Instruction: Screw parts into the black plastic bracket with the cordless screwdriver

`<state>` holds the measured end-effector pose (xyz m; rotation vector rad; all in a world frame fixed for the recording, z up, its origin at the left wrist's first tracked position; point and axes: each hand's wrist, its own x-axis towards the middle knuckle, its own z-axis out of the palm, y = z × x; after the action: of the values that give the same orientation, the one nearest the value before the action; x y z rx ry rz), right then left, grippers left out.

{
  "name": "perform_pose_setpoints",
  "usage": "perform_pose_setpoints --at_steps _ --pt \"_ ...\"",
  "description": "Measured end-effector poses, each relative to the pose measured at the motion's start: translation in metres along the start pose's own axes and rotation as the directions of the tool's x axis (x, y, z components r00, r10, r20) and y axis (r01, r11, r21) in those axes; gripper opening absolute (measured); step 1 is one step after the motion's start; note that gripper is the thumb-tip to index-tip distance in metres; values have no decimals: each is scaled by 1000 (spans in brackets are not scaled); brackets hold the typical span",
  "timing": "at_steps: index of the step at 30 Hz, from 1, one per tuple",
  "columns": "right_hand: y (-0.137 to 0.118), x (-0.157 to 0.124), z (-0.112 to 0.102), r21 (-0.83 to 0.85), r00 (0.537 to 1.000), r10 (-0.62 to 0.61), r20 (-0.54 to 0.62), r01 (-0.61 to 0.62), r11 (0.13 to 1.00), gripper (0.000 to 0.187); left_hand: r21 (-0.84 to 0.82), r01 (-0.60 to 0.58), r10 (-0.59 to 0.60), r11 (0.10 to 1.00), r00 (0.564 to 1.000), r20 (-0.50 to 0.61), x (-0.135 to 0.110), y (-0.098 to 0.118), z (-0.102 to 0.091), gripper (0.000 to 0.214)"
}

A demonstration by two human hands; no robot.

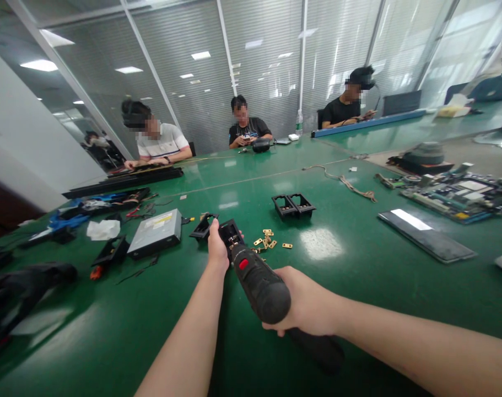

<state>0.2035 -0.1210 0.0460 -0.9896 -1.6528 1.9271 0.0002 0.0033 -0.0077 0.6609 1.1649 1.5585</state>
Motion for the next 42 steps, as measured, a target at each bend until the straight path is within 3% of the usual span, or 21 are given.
perform_pose_setpoints --at_steps 30,42 --pt "-1 -1 -3 47 1000 20 3 -20 999 29 -27 5 -6 1000 1000 -22 7 -9 -4 55" --pt "-3 0 -1 -18 1000 -17 -2 17 1000 31 -37 -15 14 999 1000 -19 5 -5 -2 51"
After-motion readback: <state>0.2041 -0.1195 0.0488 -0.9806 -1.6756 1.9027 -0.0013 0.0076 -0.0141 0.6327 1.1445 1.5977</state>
